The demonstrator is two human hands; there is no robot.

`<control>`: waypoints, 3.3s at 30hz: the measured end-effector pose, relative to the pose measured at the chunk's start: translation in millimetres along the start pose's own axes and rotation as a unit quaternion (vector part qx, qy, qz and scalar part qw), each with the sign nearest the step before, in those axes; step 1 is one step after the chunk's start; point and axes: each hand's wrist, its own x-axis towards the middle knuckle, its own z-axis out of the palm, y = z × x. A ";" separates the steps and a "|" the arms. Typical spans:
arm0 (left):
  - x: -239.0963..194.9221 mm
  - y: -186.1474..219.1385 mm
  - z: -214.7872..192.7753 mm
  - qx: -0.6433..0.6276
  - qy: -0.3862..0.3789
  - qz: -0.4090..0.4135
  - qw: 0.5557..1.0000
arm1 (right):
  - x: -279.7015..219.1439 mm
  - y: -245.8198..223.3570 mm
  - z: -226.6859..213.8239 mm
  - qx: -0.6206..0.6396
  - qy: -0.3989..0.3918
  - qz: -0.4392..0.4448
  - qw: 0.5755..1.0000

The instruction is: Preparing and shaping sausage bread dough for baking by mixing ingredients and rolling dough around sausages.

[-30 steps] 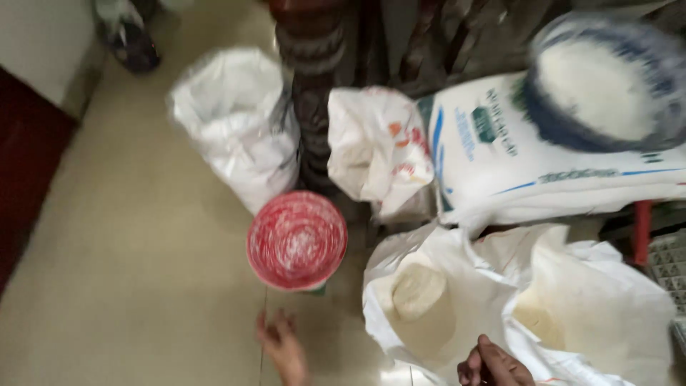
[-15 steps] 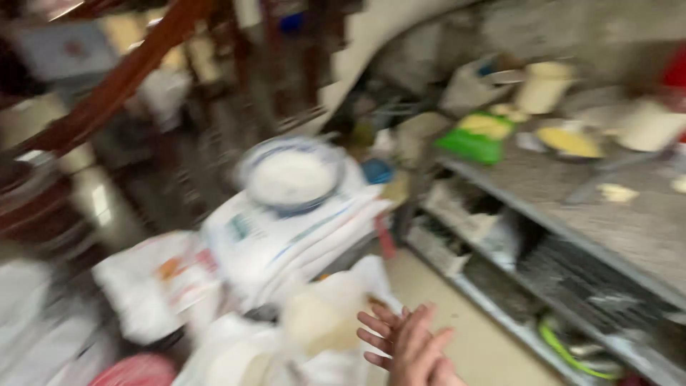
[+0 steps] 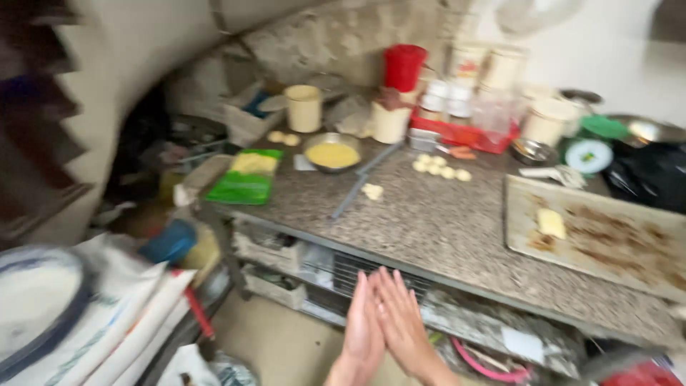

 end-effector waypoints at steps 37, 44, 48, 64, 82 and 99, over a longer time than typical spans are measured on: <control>409.6 259.7 -121.4 0.768 0.317 0.155 0.534 | 373.7 337.5 111.2 0.426 -0.168 0.385 0.801; 544.6 291.3 -213.7 0.887 0.112 0.250 0.372 | 440.0 306.5 190.4 0.465 -0.161 0.503 0.711; 548.1 330.5 -213.1 0.920 0.047 0.137 0.363 | 486.7 291.5 229.9 0.452 -0.124 0.566 0.678; 526.2 325.8 -241.6 0.720 0.340 0.162 0.582 | 471.2 298.0 337.6 0.209 -0.185 0.421 0.863; 656.0 448.3 -252.6 0.560 0.403 0.102 0.717 | 703.3 292.0 305.5 0.156 -0.156 0.282 0.934; 749.4 434.1 -268.6 0.403 0.384 -0.038 0.830 | 772.0 422.3 434.1 -0.133 -0.281 0.057 0.949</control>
